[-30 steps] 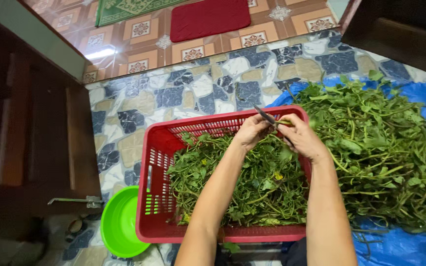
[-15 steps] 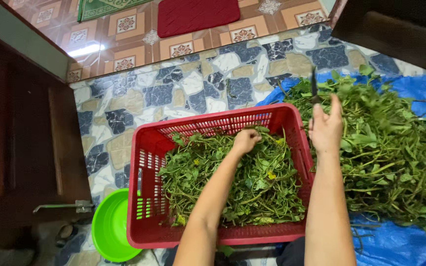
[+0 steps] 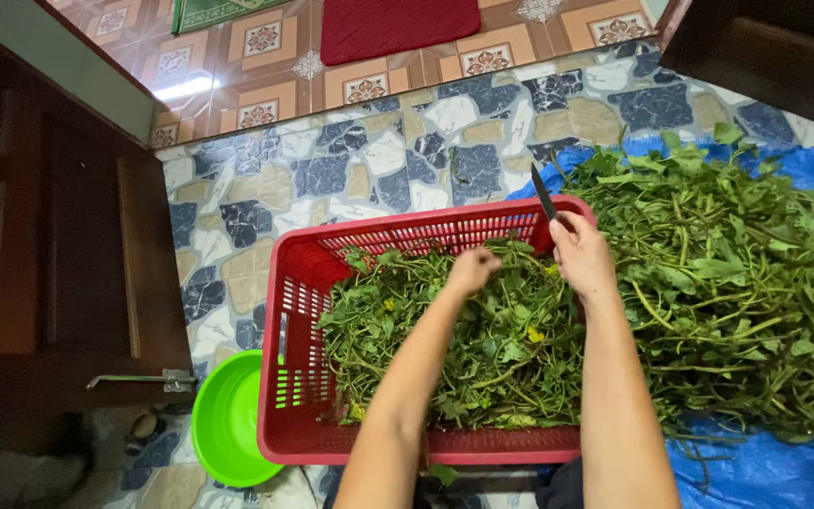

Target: The person sits on the floor and uses a knife to trim stems and leaves from vegetable stalks, placing the trimmed pieces into a red basket. The person handles the stalks one at a time, cutting and discarding unwanted parts while accumulating trimmed material in the basket.

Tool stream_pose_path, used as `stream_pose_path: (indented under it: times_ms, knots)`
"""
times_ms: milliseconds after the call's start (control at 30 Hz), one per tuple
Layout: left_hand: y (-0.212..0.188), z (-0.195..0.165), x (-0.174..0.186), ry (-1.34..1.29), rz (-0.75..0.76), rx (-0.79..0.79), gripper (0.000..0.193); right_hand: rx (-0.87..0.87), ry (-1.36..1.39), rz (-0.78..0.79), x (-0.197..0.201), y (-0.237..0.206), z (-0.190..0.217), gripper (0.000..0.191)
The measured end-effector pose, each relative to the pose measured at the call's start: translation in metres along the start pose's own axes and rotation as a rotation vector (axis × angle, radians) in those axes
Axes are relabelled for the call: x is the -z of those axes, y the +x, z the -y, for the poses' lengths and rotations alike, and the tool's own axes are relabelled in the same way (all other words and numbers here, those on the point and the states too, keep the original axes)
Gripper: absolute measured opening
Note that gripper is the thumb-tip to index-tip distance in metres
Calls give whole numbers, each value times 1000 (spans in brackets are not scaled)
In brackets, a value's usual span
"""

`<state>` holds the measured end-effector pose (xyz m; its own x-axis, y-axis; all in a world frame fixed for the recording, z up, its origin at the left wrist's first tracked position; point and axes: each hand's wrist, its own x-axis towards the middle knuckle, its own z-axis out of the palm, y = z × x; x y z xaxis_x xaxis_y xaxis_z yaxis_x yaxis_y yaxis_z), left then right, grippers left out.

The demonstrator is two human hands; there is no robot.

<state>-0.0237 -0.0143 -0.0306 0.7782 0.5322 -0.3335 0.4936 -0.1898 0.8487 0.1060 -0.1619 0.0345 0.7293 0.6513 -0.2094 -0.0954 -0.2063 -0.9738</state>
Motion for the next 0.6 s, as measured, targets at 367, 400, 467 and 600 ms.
stream_pose_path:
  times_ms: [367, 400, 467, 600]
  knots:
    - [-19, -47, 49, -649, 272, -89, 22, -72, 345, 501, 4, -20, 25, 47]
    - [-19, -47, 44, -623, 298, -101, 22, -89, 315, 490, 0, -19, 24, 43]
    - [-14, -40, 35, -733, 320, -147, 24, -111, 271, 451, -3, -18, 23, 34]
    - [0, -12, 24, -566, 115, -145, 33, 11, 116, 37, 19, -14, 28, 17]
